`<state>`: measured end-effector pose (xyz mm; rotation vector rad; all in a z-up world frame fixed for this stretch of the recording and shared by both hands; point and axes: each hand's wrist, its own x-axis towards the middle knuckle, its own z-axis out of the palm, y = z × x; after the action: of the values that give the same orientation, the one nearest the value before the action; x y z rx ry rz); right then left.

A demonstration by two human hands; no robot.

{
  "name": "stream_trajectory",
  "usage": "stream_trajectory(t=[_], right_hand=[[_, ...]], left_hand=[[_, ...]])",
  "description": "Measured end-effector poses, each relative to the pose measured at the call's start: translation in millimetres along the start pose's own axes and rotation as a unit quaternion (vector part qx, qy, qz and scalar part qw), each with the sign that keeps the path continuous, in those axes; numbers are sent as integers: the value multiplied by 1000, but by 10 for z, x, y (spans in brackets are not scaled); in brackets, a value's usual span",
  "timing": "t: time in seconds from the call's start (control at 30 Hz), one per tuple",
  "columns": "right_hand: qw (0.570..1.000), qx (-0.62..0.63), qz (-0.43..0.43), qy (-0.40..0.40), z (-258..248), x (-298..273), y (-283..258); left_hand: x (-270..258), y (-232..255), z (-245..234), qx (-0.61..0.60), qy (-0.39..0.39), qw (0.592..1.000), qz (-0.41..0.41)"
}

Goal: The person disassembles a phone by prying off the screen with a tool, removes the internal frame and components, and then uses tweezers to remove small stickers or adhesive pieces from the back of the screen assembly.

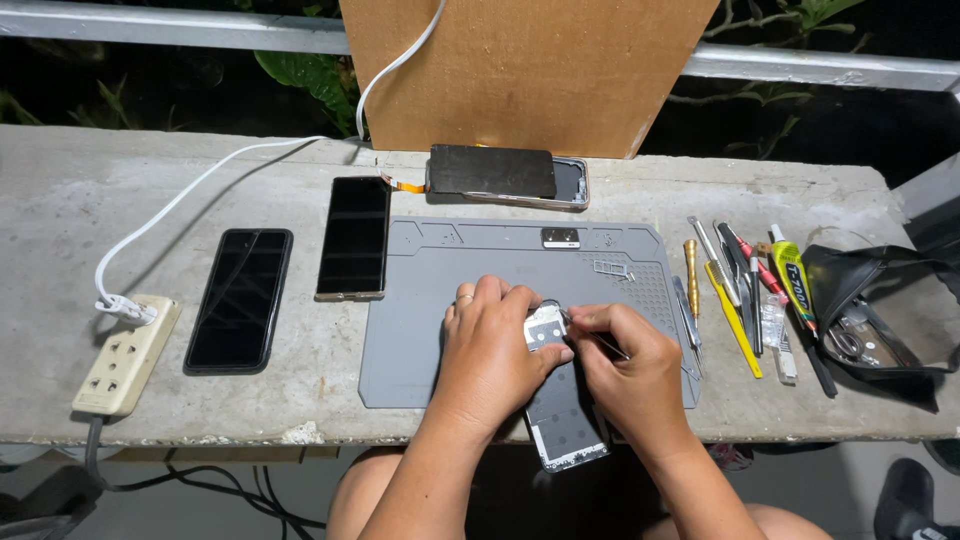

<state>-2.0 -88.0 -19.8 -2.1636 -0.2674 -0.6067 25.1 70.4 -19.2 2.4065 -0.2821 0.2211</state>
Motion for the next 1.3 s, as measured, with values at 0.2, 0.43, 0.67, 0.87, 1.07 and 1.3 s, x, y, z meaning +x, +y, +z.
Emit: stream_trajectory(t=[0.2,0.43,0.67,0.87,1.07,1.3], right_hand=[[998,14,42,36,7,12,-18],[998,15,38,42,4,12,-35],[998,-3,-10,63,-22,0,-96],[998,-7,-47,35,-81,-80,-95],[998,1,-33,45,-59,-80,-103],[999,11,-27,41,-52,-85,-118]], left_hand=[[24,140,-205,-25,-85,995,-51],[27,156,-215,-20,-96,994,-56],[26,146,-205,-19,-103,993,-59],[13,-70,102,4,-11,1000,-9],[20,-76,105,-9,-15,1000,-15],[20,-76,102,-11,-18,1000,-18]])
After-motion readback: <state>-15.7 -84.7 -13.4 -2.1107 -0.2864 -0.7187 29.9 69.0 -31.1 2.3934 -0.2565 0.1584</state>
